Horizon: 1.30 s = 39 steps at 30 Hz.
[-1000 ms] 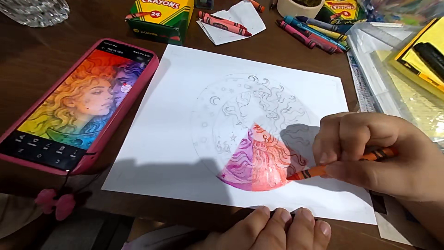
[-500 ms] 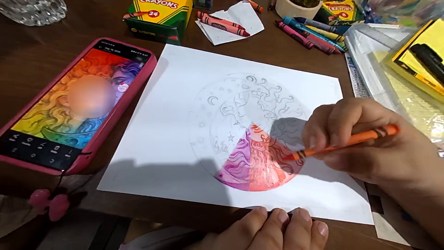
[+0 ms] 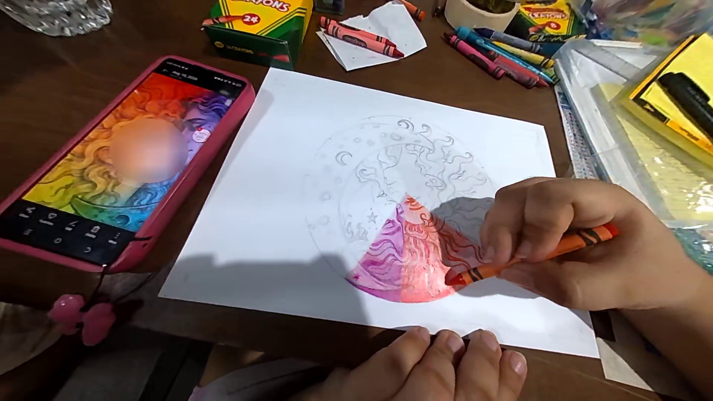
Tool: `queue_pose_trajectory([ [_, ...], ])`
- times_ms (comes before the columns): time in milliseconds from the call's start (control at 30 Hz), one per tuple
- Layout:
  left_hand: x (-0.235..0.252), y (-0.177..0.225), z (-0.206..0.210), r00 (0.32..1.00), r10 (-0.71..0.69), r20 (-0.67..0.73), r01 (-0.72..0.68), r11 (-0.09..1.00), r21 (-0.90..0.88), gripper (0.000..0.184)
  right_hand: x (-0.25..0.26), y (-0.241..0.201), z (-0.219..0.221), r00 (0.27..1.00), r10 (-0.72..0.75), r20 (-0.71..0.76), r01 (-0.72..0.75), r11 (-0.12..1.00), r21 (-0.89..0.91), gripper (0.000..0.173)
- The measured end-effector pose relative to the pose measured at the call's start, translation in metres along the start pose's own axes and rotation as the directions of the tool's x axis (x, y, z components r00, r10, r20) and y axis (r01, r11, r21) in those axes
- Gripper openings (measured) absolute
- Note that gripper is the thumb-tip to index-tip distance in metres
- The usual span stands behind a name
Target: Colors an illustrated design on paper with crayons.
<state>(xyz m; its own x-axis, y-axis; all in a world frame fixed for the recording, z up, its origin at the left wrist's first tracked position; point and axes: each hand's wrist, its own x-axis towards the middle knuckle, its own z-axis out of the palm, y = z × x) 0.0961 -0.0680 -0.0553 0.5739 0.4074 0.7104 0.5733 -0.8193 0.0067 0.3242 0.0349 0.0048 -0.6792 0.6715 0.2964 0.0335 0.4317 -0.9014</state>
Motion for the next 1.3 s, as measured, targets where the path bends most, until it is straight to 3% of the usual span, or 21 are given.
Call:
queue_pose_trajectory([
  [300,-0.0004,-0.0009,0.0008,1.0,0.007,-0.005,-0.007,1.0,-0.007,0.032,0.0012,0.0006,0.0027,0.999,-0.051,-0.004,0.051,0.999,0.002,0.017],
  [433,-0.0006,-0.0004,0.0005,1.0,0.005,-0.002,-0.005,1.0,-0.017,0.032,-0.0015,-0.0024,0.0027,0.999,0.018,-0.048,-0.02,0.999,-0.045,0.015],
  [567,-0.001,-0.0002,0.0019,1.0,0.0,-0.018,0.0,1.0,-0.015,0.031,0.0,-0.0006,0.0032,0.999,-0.036,-0.018,0.036,0.999,-0.015,0.016],
  [900,-0.0002,-0.0004,0.0001,1.0,0.005,-0.002,-0.005,1.0,-0.02,0.031,-0.0021,-0.0033,0.005,0.995,0.044,-0.095,-0.049,0.997,-0.055,0.017],
  [1033,-0.0014,-0.0008,0.0009,1.0,0.005,-0.007,-0.005,1.0,-0.026,0.032,-0.0011,-0.0025,0.0027,1.0,0.008,-0.029,-0.009,1.0,-0.03,0.015],
  [1300,-0.0013,-0.0003,0.0015,1.0,-0.003,-0.015,0.002,0.999,-0.035,0.03,-0.0021,-0.0031,0.0042,0.997,0.028,-0.066,-0.031,0.999,-0.042,0.015],
])
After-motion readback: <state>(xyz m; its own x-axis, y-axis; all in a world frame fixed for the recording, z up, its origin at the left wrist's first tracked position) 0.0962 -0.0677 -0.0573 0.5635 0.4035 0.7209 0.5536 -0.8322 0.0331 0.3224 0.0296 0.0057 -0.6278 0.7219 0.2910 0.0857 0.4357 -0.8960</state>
